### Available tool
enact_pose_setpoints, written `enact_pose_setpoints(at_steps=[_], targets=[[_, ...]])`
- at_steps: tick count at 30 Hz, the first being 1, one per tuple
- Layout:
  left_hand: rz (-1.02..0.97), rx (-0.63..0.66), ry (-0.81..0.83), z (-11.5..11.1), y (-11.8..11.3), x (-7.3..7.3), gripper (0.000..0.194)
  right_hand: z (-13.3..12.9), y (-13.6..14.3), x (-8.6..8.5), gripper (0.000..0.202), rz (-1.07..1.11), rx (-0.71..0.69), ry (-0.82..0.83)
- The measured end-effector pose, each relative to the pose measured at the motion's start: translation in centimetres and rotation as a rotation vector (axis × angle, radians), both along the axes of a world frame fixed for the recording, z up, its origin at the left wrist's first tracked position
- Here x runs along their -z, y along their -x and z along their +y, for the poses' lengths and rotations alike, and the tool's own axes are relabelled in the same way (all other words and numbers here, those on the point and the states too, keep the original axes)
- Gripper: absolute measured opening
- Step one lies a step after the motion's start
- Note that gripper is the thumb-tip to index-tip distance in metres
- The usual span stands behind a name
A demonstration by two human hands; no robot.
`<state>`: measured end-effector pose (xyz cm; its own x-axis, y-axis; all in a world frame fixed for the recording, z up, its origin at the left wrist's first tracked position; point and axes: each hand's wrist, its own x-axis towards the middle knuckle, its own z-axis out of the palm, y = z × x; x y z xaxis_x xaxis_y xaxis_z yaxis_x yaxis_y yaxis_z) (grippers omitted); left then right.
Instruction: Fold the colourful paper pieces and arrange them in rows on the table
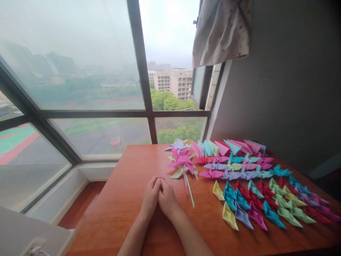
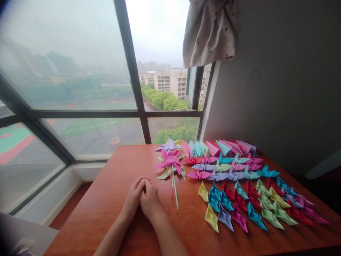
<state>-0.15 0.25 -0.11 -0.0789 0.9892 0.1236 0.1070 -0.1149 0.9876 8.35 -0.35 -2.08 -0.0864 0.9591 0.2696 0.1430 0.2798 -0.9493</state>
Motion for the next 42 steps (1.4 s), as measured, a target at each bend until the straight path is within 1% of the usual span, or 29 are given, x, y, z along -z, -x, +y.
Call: enact_pose_setpoints(at_steps=[8, 14, 20, 35, 42], targets=[[0.004, 0.000, 0.016, -0.16, -0.01, 0.01, 0.026, 0.08, -0.04, -0.19, 0.021, -0.002, 0.001, 0.014], [0.008, 0.000, 0.013, -0.23, -0.06, -0.24, 0.026, 0.01, -0.05, -0.25, 0.021, -0.026, 0.007, 0.030], [0.016, -0.005, 0.003, -0.24, -0.13, -0.43, 0.027, -0.01, -0.01, -0.22, 0.021, 0.011, 0.007, 0.028], [0.006, -0.002, -0.002, -0.12, -0.25, -0.31, 0.027, 0.21, 0.04, 0.11, 0.021, -0.001, 0.014, 0.010], [-0.006, -0.004, 0.001, -0.14, -0.20, -0.20, 0.028, 0.10, 0.02, -0.02, 0.022, 0.000, 0.018, 0.008]])
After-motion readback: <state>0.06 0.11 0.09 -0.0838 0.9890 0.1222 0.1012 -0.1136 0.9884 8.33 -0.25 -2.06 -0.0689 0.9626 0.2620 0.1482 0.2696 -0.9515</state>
